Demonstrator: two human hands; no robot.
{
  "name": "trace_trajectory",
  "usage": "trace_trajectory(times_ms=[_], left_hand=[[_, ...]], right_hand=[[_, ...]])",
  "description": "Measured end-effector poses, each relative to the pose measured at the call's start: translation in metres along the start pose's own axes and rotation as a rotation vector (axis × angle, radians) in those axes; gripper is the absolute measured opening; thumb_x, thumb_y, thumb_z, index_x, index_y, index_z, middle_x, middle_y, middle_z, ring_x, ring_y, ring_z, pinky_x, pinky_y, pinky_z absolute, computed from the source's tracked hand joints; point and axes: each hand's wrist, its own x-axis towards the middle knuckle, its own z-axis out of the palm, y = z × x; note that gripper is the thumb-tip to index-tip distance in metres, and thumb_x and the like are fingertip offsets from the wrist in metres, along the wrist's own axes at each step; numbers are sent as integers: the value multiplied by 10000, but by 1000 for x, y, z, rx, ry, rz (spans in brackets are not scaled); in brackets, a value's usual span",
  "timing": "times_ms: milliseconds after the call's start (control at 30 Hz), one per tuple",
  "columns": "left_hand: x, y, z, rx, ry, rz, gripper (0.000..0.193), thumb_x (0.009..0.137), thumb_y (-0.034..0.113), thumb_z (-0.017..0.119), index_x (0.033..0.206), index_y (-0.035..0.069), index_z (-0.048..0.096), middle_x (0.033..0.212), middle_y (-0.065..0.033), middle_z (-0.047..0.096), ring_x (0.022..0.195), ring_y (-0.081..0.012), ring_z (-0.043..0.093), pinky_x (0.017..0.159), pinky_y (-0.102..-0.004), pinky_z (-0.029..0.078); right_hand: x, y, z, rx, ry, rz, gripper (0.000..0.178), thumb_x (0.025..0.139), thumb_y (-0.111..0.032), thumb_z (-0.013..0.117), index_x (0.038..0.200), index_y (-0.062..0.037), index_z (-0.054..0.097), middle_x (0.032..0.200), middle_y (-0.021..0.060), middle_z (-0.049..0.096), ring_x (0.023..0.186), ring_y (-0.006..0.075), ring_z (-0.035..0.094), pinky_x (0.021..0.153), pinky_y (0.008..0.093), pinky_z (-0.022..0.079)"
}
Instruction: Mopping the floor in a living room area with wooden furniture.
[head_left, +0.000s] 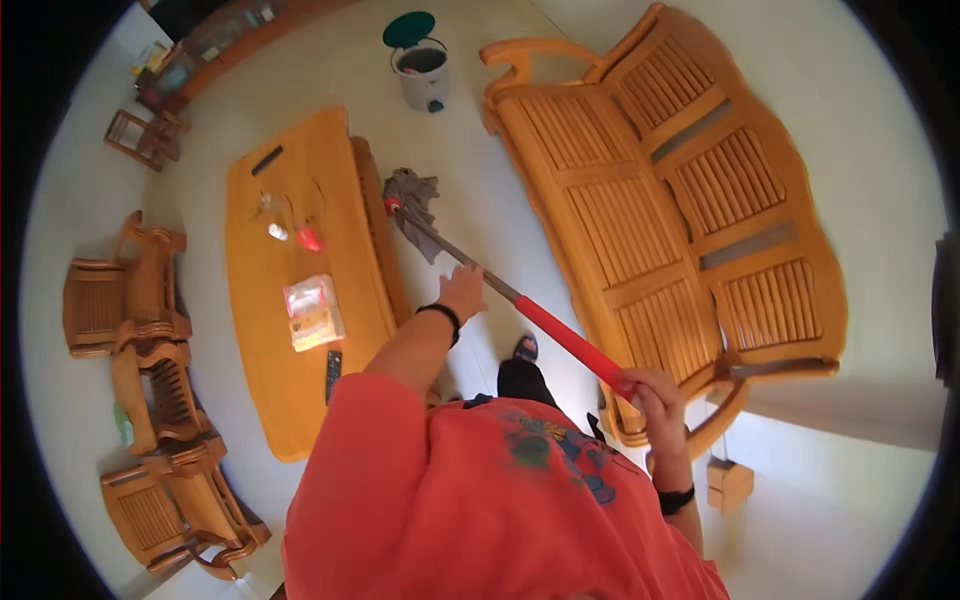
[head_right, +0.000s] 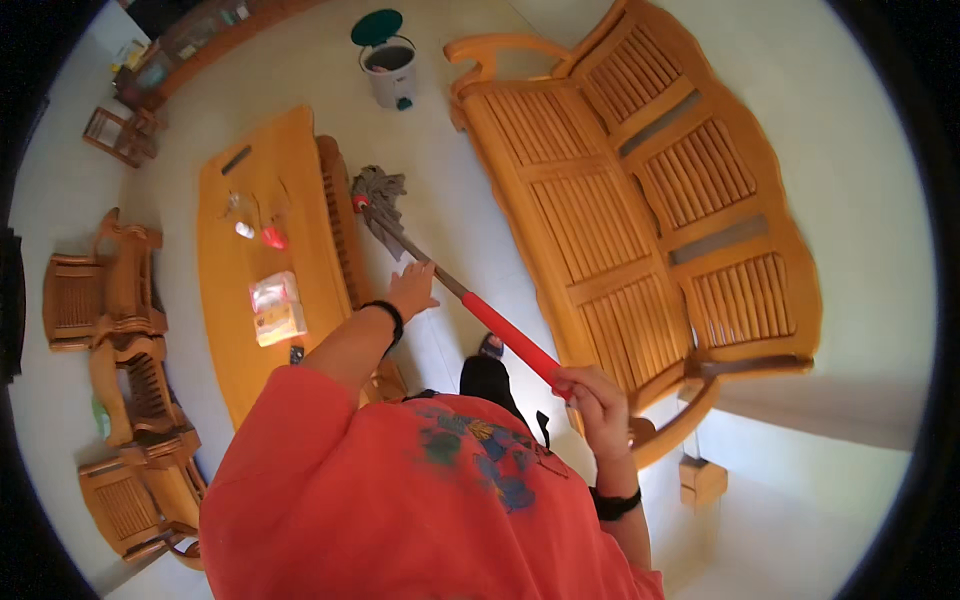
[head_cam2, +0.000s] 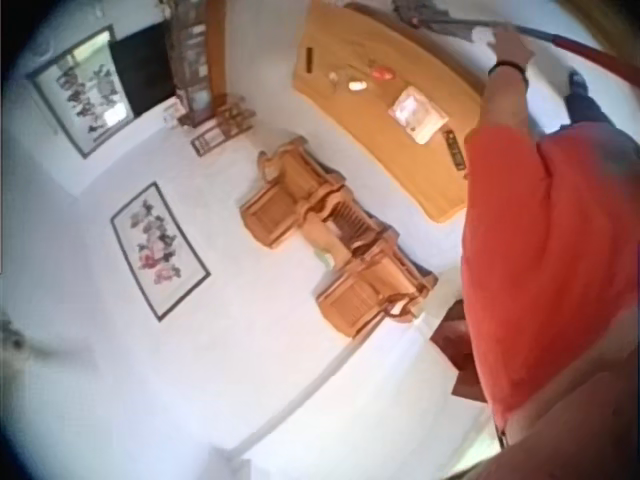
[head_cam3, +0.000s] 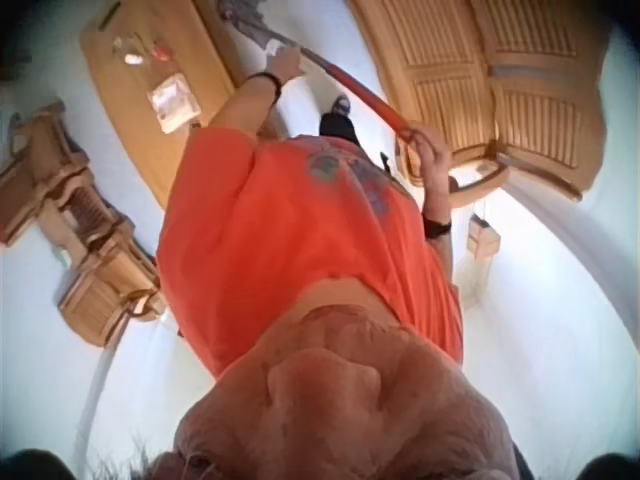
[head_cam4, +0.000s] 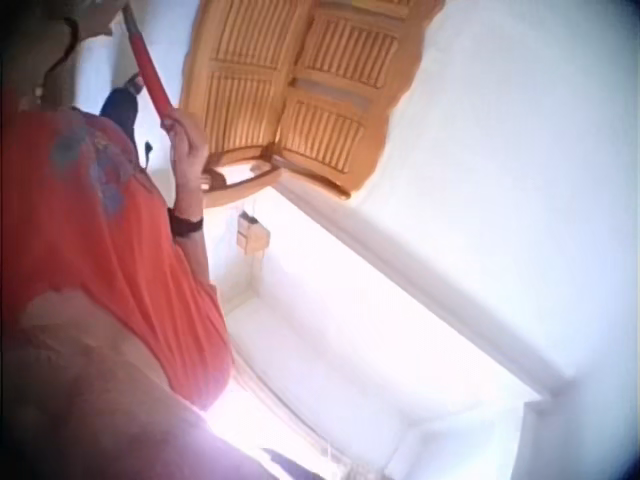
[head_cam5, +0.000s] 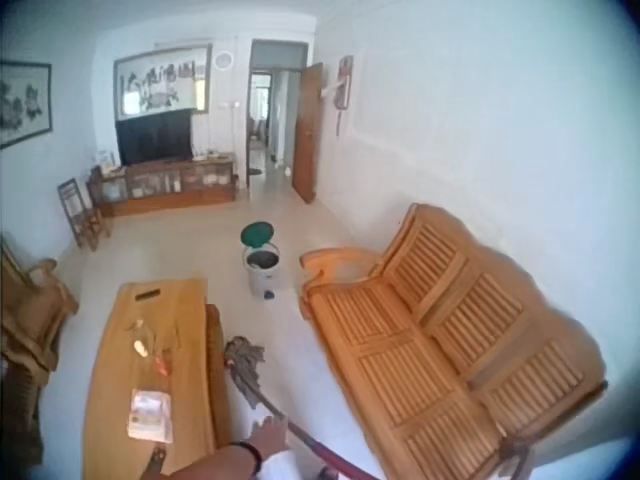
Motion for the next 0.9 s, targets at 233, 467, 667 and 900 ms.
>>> trace_trajectory(times_ms=[233, 467, 667, 900], left_hand=[[-43, -149, 37, -95, -513, 194, 481, 826, 418, 620, 1118, 36, 603, 1108, -208, 622, 1013, -373, 593, 871, -427, 484], [-141, -195, 18, -443, -506, -593, 531, 785, 461, 651, 1058, 6, 641, 1059, -215, 645, 1021, -360, 602, 897, -416, 470], [-133, -242, 50, -559, -621, -621, 499, 785, 491, 627, 1004, 47, 687, 1078, -183, 650, 1052, -348, 595, 914, -414, 463], [-54, -317, 51, -719, -348, -600, 495, 796, 455, 598, 1074, 48, 634, 1084, -201, 631, 1016, -353, 600, 903, -420, 468]], right_hand=[[127, 103, -52, 193, 20, -7, 254, 931, -101, 437, 1040, 33, 624, 966, 110, 632, 881, 182, 599, 769, 286, 499], [225, 84, -101, 191, 200, 111, 248, 924, -141, 463, 1037, 16, 618, 903, 85, 633, 849, 174, 606, 725, 288, 502], [306, 56, -117, 138, 550, 218, 291, 900, -242, 513, 1038, -6, 611, 852, 66, 617, 790, 182, 613, 623, 286, 503], [309, 137, -157, 439, 1086, 497, 115, 855, -164, 501, 872, -76, 572, 790, 65, 584, 691, 187, 597, 564, 282, 507]])
